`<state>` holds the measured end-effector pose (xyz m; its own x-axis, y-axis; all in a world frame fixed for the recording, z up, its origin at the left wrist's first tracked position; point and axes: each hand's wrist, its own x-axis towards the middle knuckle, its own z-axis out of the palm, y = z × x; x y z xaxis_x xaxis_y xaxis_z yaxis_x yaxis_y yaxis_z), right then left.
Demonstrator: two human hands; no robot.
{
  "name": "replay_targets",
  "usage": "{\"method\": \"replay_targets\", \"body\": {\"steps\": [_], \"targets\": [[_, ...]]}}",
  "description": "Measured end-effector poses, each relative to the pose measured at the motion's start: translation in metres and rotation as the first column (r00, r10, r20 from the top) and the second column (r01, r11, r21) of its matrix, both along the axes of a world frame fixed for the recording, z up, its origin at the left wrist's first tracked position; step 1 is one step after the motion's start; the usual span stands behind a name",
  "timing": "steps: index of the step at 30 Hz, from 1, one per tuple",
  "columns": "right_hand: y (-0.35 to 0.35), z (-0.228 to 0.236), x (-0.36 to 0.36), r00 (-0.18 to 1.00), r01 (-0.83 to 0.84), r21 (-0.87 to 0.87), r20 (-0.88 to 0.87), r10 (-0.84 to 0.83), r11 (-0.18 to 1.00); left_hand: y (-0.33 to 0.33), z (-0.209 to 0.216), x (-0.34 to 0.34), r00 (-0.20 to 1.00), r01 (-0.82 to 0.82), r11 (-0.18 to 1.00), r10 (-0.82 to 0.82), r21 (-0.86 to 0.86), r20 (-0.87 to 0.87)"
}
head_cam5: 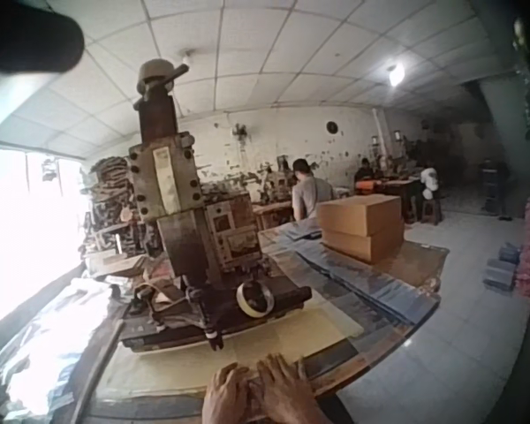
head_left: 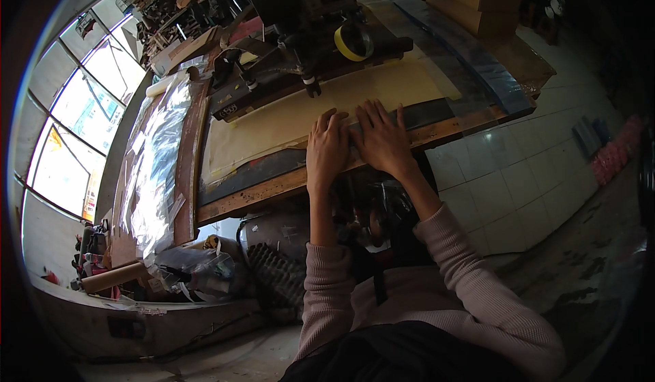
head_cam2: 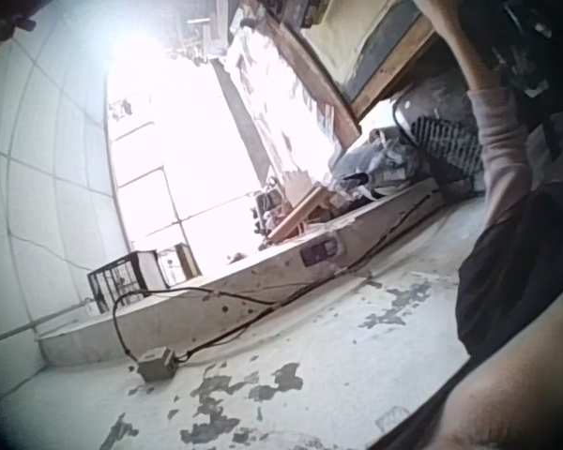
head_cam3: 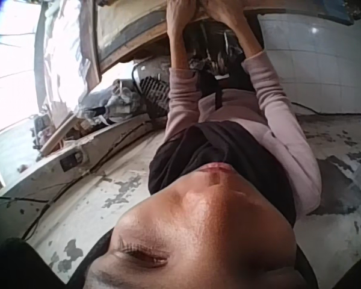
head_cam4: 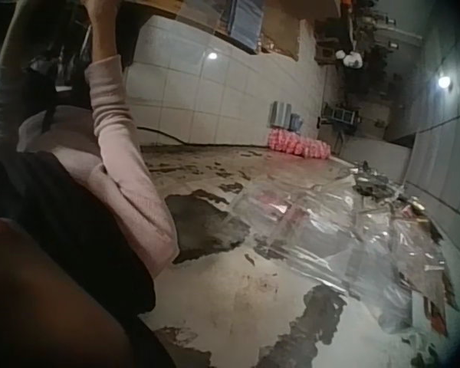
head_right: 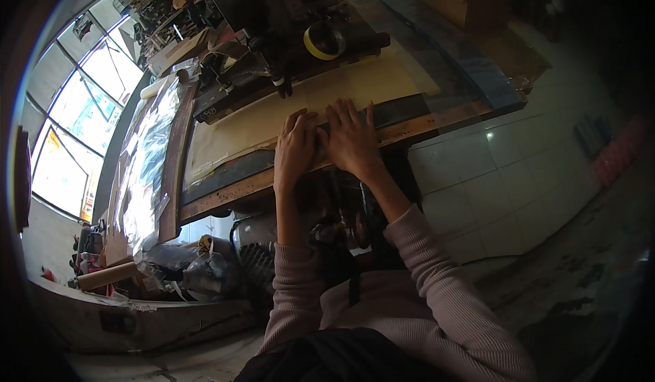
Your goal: The person positions and aligns transparent plastic sheets on a workbench beneath a press machine. They use their hands to smooth the material and operate the press to seal the edges of multiple plastic pieces.
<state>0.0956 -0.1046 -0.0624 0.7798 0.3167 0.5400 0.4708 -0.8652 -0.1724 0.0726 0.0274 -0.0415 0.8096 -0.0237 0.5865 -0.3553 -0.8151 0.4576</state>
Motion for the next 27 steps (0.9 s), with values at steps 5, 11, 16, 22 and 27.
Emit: {"method": "replay_targets", "body": {"steps": [5, 11, 16, 22, 27], "targets": [[0.004, 0.002, 0.004, 1.000, 0.004, -0.016, -0.023, -0.004, 1.000, -0.001, 0.002, -0.003, 1.000, -0.004, 1.000, 0.005, -0.011, 0.013], [0.006, 0.001, 0.010, 0.999, 0.017, -0.037, -0.029, -0.018, 0.999, -0.002, 0.002, -0.003, 1.000, -0.010, 1.000, 0.010, -0.016, 0.019], [0.007, 0.004, 0.010, 0.999, 0.010, -0.032, -0.032, -0.011, 0.999, -0.001, 0.001, -0.002, 0.999, 0.002, 1.000, -0.002, -0.017, 0.037], [0.009, 0.003, 0.016, 0.997, 0.008, -0.025, -0.072, -0.010, 1.000, -0.002, 0.004, -0.003, 1.000, -0.007, 1.000, 0.007, 0.007, -0.009], [0.011, 0.002, 0.020, 0.997, 0.010, -0.029, -0.081, -0.013, 1.000, -0.002, 0.005, -0.003, 0.999, -0.020, 1.000, 0.020, 0.003, -0.040]]}}
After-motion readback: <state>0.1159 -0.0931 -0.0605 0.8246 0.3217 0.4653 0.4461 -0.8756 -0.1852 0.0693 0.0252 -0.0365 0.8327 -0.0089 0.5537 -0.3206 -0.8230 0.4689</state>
